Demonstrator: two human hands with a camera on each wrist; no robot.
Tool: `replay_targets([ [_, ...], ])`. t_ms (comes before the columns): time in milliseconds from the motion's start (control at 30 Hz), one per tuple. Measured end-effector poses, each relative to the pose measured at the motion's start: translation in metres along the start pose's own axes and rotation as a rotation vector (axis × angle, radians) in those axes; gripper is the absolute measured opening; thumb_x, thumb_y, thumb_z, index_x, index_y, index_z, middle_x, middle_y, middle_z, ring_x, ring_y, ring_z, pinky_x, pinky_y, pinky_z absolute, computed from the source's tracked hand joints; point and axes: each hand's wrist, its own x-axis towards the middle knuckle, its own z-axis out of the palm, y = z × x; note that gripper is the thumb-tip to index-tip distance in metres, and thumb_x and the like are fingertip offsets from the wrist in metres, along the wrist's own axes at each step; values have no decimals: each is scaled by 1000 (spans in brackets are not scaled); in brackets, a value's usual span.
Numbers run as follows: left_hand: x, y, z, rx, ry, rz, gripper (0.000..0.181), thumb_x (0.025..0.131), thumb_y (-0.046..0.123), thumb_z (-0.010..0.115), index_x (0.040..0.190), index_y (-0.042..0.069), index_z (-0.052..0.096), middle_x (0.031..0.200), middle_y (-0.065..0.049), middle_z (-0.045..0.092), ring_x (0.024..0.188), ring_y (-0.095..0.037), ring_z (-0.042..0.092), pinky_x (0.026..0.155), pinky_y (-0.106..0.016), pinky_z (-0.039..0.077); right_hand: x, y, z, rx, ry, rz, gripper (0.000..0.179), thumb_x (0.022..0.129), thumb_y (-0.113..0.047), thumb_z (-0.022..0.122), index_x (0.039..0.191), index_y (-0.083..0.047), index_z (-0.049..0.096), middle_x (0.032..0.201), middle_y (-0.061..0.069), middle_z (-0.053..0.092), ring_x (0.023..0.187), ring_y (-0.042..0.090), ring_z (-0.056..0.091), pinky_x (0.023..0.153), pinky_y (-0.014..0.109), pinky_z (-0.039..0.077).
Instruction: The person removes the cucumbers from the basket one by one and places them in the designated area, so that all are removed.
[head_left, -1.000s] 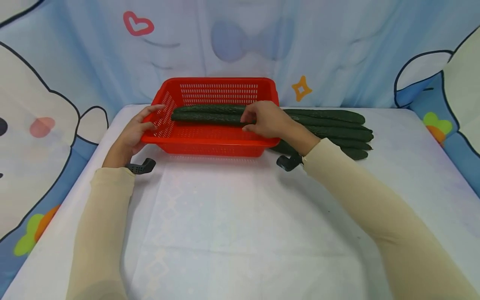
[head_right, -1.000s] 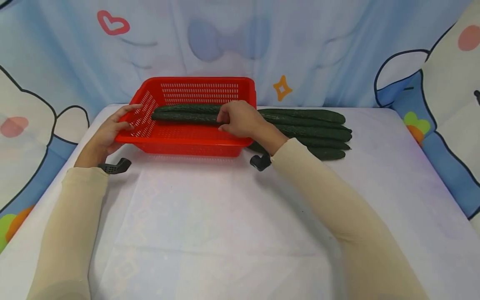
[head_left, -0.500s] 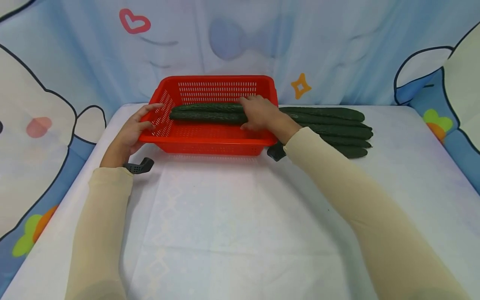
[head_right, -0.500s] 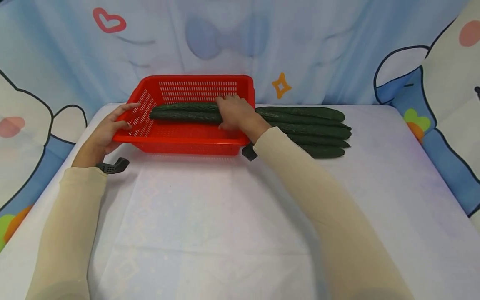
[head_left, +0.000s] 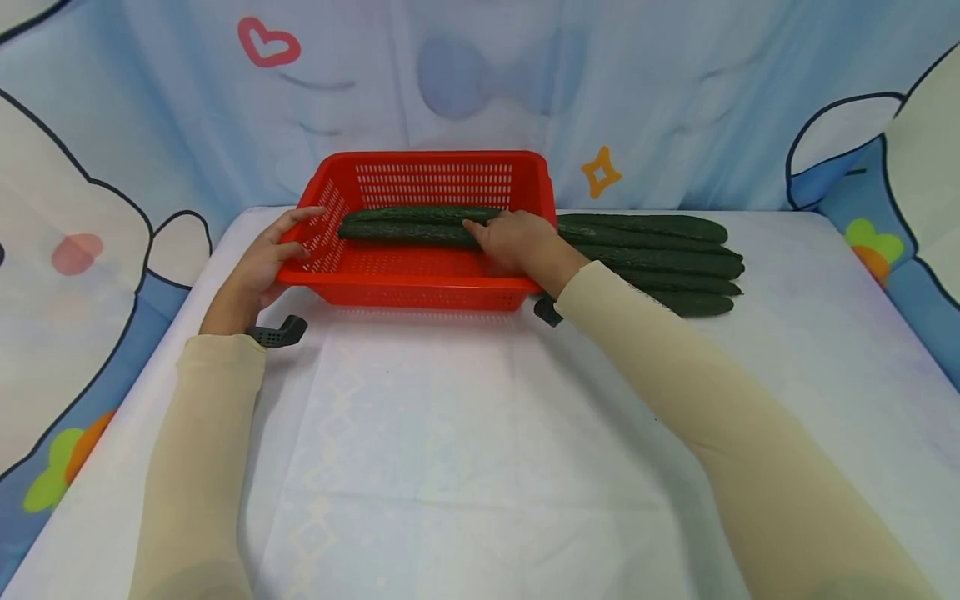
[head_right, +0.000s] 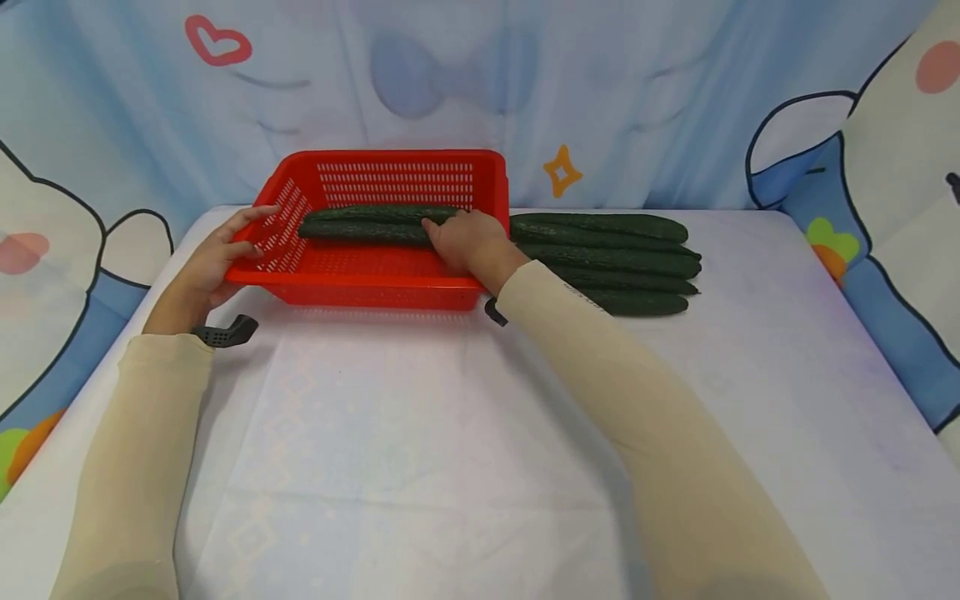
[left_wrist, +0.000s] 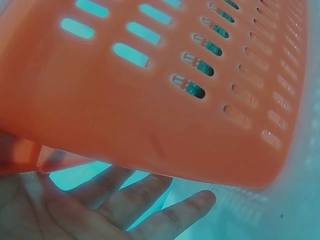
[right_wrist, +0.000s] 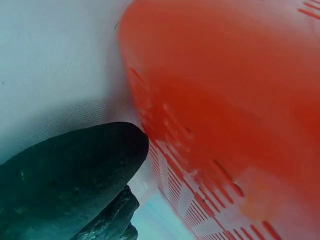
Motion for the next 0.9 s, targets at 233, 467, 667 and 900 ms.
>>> replay_targets([
  [233, 0, 1, 1, 0, -1, 2, 56, 98, 2, 43, 145, 32, 44, 158, -7, 24, 131, -30, 39, 81, -25, 59, 4, 4, -3, 112, -27, 39, 94, 89, -40, 67, 160, -23, 9, 133, 13, 57, 123, 32, 51, 101, 46, 51],
  [467, -1, 3, 1, 0, -5, 4, 56, 98, 1, 43, 145, 32, 44, 158, -7, 23, 130, -28, 39, 82, -24, 59, 5, 7, -5, 89, -11, -2, 88, 91, -40, 65, 159, -16, 13, 159, 15, 30, 148, 38, 23, 119, 52, 28],
  [667, -1, 3, 3, 3, 4, -12, 55, 98, 3, 44, 144, 34, 44, 158, -7, 23, 131, -28, 38, 79, -23, 59, 0, 2, -1, 35, 30, 4, 70, 89, -35, 68, 149, -11, 41, 150, 18, 36, 140, 36, 30, 113, 49, 40],
  [900, -2, 3, 3, 6, 8, -15, 55, 99, 4, 44, 144, 34, 44, 158, -6, 23, 131, -27, 38, 81, -24, 59, 0, 0, 0, 28, -17, 1, 77, 90, -28, 67, 152, -7, 26, 148, 15, 44, 139, 33, 33, 116, 47, 36],
])
